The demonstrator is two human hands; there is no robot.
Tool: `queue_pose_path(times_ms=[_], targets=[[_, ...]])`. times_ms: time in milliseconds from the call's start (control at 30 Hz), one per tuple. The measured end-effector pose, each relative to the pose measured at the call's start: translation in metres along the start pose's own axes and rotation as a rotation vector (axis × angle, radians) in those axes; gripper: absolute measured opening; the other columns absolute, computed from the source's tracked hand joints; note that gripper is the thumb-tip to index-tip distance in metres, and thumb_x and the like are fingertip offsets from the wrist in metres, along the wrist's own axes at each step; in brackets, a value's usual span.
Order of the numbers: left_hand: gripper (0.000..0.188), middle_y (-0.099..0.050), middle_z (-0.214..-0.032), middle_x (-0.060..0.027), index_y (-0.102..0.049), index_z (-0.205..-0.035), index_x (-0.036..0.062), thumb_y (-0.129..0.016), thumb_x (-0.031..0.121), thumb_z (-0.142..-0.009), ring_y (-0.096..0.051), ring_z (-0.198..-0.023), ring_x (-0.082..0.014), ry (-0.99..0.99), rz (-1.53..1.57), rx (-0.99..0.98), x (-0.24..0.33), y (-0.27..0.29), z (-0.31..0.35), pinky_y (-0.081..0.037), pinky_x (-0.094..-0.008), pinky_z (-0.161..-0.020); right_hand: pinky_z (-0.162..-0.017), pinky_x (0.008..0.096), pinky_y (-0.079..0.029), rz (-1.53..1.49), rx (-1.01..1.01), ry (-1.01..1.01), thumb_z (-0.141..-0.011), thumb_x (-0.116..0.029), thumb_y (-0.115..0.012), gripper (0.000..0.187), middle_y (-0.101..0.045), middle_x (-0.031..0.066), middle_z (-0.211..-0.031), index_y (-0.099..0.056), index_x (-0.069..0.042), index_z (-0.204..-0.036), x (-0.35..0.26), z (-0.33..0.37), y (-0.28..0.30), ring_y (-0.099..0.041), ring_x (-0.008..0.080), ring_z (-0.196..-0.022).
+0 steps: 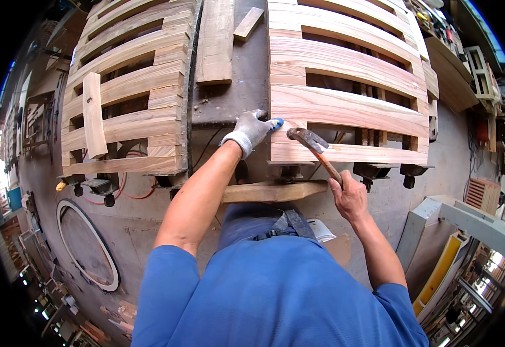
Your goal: The person assembles wooden pallets by positioning planks and using a hammer to secure them. They repeatedly place wooden pieces onto the pallet frame and strike them with a hammer to fit them into place.
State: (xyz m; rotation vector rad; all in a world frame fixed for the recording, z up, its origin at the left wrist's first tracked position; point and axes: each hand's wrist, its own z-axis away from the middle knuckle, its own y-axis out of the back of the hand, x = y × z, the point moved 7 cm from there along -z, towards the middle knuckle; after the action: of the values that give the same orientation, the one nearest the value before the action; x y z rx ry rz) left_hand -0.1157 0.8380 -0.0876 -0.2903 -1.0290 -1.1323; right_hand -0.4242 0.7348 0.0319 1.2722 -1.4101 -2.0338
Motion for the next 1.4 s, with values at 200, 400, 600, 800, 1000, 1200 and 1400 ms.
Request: queue_pose_path(times_ms=[200,400,600,800,1000,1200,1400], targets=[[0.055,-0.079,-0.123,-0.0174,-0.073,-0.132,-0.006,-0.086,0.032,-0.095,-0.073,-0.107,-0.021,-0.019,-0.058,0.028,0.002,0.002,0.0,-0.056,-0.0334,-0.098,-0.058,0.0519,-0.053,0.073,-0.047,0.07,-0.102,-0.032,-0.074,0.035,-0.064,0.0206,-0.071,-0.052,-0.007,-0.092,-0.005,-0.011,0.0,-0.068,0.0437,-0.067],[0.059,-0.078,-0.124,-0.0194,-0.072,-0.133,-0.0061,-0.086,0.036,-0.094,-0.073,-0.109,-0.0234,0.003,-0.046,0.036,0.008,0.003,0.005,-0.056,-0.0351,-0.099,-0.058,0.0518,-0.053,0.088,-0.048,0.08,-0.1,-0.03,-0.076,0.035,-0.066,0.0212,-0.073,-0.052,-0.006,-0.092,-0.007,-0.02,0.002,-0.069,0.0438,-0.068],[0.057,-0.078,-0.126,-0.0179,-0.071,-0.135,-0.0062,-0.087,0.03,-0.094,-0.072,-0.11,-0.0225,0.013,-0.037,0.006,0.002,0.002,-0.001,-0.056,-0.0345,-0.1,-0.059,0.0524,-0.053,0.013,-0.04,0.054,-0.101,-0.03,-0.075,0.034,-0.067,0.0218,-0.073,-0.053,-0.006,-0.093,-0.008,-0.019,0.008,-0.069,0.0447,-0.069],[0.061,-0.077,-0.129,-0.0202,-0.069,-0.137,-0.0072,-0.088,0.031,-0.093,-0.072,-0.114,-0.0247,0.021,-0.003,0.016,-0.002,-0.001,-0.001,-0.055,-0.0348,-0.103,-0.059,0.0522,-0.054,0.054,-0.018,0.025,-0.103,-0.031,-0.073,0.034,-0.066,0.0214,-0.072,-0.052,-0.006,-0.093,0.012,-0.003,-0.004,-0.069,0.0447,-0.069],[0.055,-0.078,-0.125,-0.0177,-0.072,-0.132,-0.007,-0.087,0.029,-0.094,-0.071,-0.108,-0.0207,0.011,-0.021,0.039,0.002,0.0,0.002,-0.055,-0.0335,-0.099,-0.059,0.0525,-0.054,0.081,-0.027,-0.016,-0.104,-0.031,-0.072,0.035,-0.067,0.0215,-0.073,-0.05,-0.006,-0.092,0.021,0.003,0.001,-0.069,0.0448,-0.069],[0.053,-0.079,-0.124,-0.0175,-0.073,-0.13,-0.0074,-0.087,0.028,-0.094,-0.071,-0.107,-0.0201,0.007,-0.046,0.068,-0.002,0.0,-0.002,-0.056,-0.033,-0.099,-0.059,0.0536,-0.053,0.051,-0.025,-0.069,-0.103,-0.032,-0.072,0.035,-0.066,0.0225,-0.073,-0.051,-0.006,-0.093,0.026,0.012,0.007,-0.069,0.0458,-0.07],[0.054,-0.078,-0.126,-0.0189,-0.071,-0.133,-0.0082,-0.086,0.028,-0.095,-0.072,-0.11,-0.0224,-0.006,-0.003,0.082,-0.005,-0.001,0.0,-0.056,-0.0334,-0.101,-0.061,0.0551,-0.053,0.044,-0.027,-0.15,-0.104,-0.034,-0.071,0.034,-0.066,0.0244,-0.073,-0.053,-0.006,-0.096,0.03,0.01,0.008,-0.069,0.0487,-0.073]])
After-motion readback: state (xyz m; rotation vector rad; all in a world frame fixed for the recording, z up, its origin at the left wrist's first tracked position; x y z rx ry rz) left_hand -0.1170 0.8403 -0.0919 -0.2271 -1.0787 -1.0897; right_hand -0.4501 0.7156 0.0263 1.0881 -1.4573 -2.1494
